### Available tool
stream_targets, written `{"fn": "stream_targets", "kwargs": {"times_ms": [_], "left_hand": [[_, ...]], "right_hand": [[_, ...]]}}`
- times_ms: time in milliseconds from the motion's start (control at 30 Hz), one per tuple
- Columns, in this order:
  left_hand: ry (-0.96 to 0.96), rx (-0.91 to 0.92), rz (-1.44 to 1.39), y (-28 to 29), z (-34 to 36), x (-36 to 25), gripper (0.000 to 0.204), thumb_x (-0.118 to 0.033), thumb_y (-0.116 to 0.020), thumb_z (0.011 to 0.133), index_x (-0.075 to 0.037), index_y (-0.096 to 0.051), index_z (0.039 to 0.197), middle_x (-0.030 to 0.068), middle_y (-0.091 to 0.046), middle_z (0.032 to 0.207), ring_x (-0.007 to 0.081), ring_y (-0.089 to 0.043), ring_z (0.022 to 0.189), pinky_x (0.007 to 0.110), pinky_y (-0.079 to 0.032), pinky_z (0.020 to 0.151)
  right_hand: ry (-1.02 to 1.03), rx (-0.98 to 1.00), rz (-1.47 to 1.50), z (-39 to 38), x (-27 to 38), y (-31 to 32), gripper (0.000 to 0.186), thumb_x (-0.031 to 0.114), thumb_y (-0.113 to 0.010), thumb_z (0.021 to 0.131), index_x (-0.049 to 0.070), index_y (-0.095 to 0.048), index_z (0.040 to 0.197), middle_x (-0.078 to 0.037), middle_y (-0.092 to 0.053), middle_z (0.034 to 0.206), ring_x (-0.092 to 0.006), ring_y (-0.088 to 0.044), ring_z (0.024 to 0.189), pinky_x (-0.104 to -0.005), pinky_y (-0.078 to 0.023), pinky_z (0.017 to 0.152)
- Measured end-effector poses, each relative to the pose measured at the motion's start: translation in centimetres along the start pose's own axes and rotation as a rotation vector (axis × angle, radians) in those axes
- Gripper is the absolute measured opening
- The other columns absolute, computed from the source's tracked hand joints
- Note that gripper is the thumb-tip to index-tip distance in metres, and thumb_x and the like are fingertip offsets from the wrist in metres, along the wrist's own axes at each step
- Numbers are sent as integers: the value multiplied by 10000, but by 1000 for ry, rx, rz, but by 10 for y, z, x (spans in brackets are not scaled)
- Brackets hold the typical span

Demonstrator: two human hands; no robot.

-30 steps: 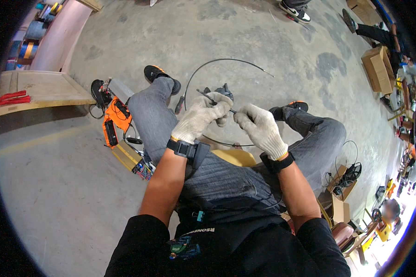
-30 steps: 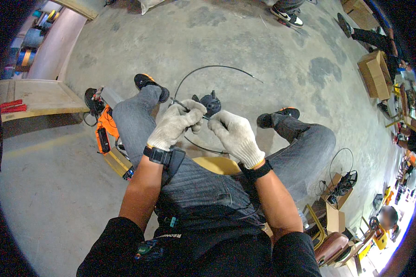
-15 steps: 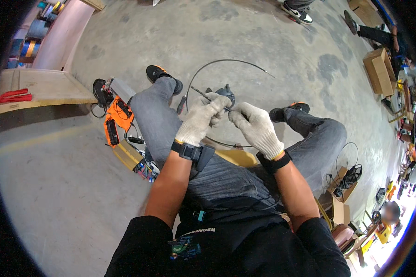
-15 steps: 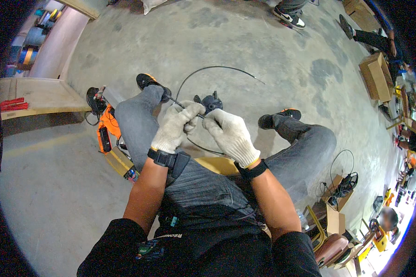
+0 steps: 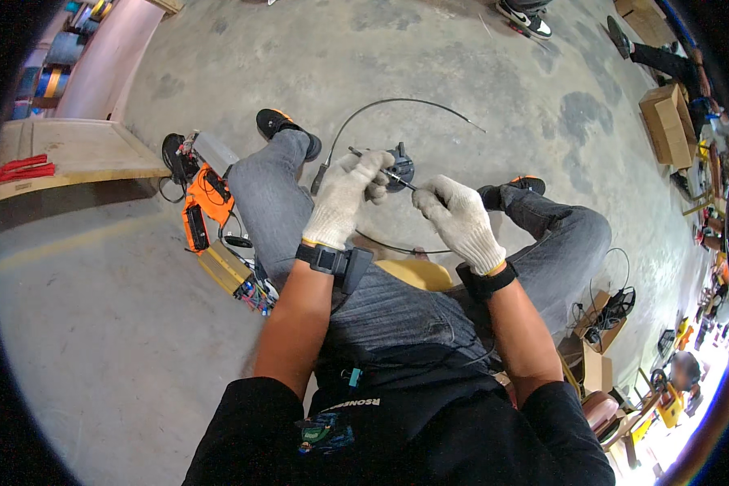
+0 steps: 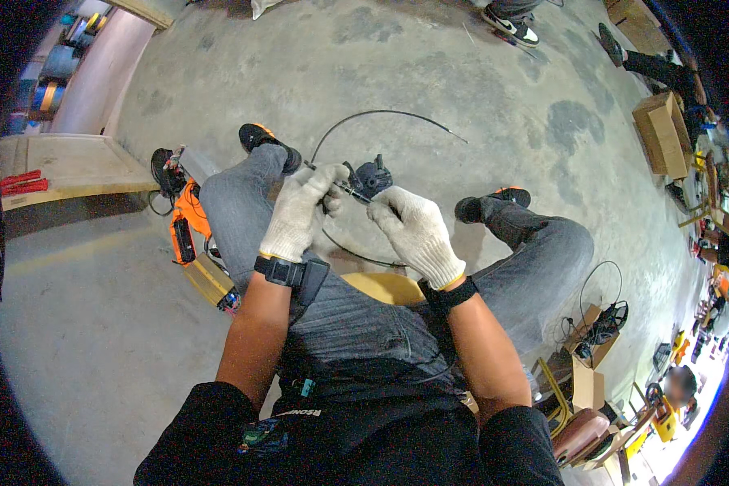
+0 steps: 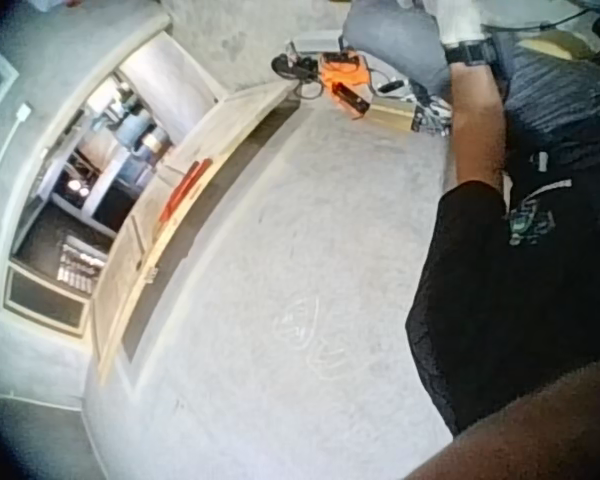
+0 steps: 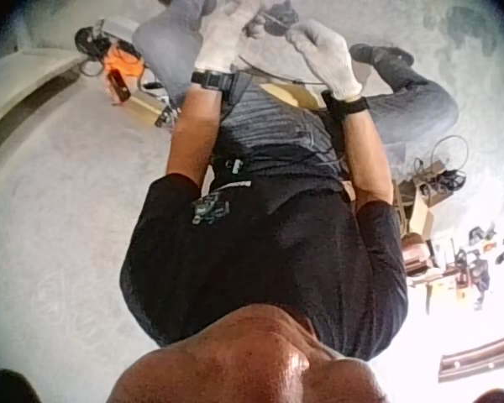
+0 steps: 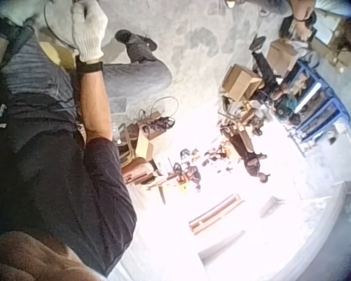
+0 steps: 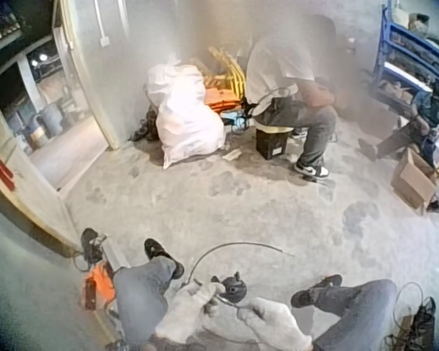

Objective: Assembling or repairing a motorcycle drum brake plate and cable while sitting.

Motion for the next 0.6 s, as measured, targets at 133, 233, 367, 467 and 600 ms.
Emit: {"fn": "stream_targets", "kwargs": {"times_ms": [133,233,367,467,600], "left_hand": [[14,43,148,-4,-2,2,340,-317,-703,1013,8,-725,1110,24,-637,851,96,-577,723,249,-504,657],[32,137,174,-6,-4,1,322,-296,-705,1011,6,-727,1120,19,-645,850,94,-586,733,247,-509,677],[38,248,134,-10,-5,0,277,-241,-694,1012,1,-720,1143,12,-651,856,89,-592,750,246,-511,704],[46,256,201,-15,-8,1,250,-209,-687,1007,-5,-717,1147,7,-652,859,87,-591,749,247,-509,701],[32,233,113,-18,-9,0,271,-254,-701,1005,-7,-717,1115,7,-649,855,90,-598,729,256,-505,682]], "right_hand": [[-24,11,-38,0,-1,0,165,173,-663,951,30,-710,1017,-155,-727,884,-270,-721,818,-352,-547,750],[-5,-6,-4,1,-2,-1,186,192,-671,958,12,-702,993,-112,-680,818,-197,-649,753,-326,-516,699],[2,-18,19,-1,-2,-2,209,201,-675,969,-6,-699,982,-70,-639,756,-127,-579,692,-304,-487,653],[27,-33,-5,-1,-1,-3,205,194,-670,974,-5,-701,1006,-78,-660,775,-133,-599,712,-306,-498,673],[4,-28,35,-1,3,-8,187,176,-659,961,16,-695,1052,-164,-725,892,-263,-717,820,-355,-542,752]]}}
Point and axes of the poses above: each hand's wrist, its own z-axis towards the middle knuckle, its own y-axis out of the back of the hand, x = y × z, the point moved 3 cm from there along z, towards the middle knuckle
